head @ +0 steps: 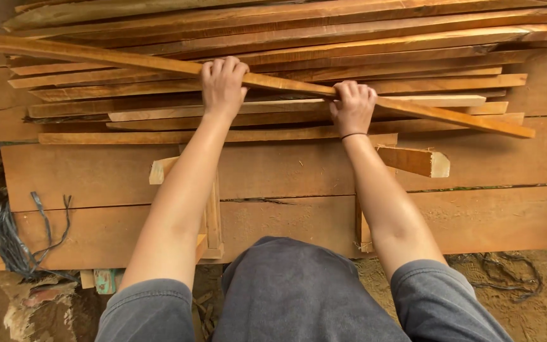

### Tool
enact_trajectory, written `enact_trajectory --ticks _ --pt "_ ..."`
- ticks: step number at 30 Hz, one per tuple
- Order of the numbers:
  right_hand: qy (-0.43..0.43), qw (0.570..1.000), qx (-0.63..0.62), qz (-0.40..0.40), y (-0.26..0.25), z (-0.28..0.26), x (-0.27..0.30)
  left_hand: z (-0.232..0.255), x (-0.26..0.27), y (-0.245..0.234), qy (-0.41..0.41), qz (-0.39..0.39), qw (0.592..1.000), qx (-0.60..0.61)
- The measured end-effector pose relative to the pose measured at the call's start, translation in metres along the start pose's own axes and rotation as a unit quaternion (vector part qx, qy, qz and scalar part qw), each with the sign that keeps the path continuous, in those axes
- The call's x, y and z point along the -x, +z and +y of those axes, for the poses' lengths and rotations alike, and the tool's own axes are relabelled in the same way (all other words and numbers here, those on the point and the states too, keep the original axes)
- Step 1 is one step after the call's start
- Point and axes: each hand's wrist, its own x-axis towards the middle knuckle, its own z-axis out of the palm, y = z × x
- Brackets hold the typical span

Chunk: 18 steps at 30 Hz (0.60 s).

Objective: Bundling and tying together thin wooden strips using plastic ties.

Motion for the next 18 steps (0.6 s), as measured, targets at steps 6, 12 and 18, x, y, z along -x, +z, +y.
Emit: enact_trajectory --ticks 6,12,18 --pt "-0.058 0.991 -0.079 0.088 0.017 -0.030 -0.008 -0.054 0.034 -0.004 -0.071 -0.122 0.990 -0.004" --pt "-0.090 0.991 -0.084 0.050 0.007 -0.032 -0.027 -0.058 0.050 0.010 -0.131 -0.099 0.986 -0.022" --pt "-0.071 0.994 -0.089 -0.007 0.036 -0.017 0.048 -0.019 0.062 0.068 -0.146 -0.129 0.973 0.123"
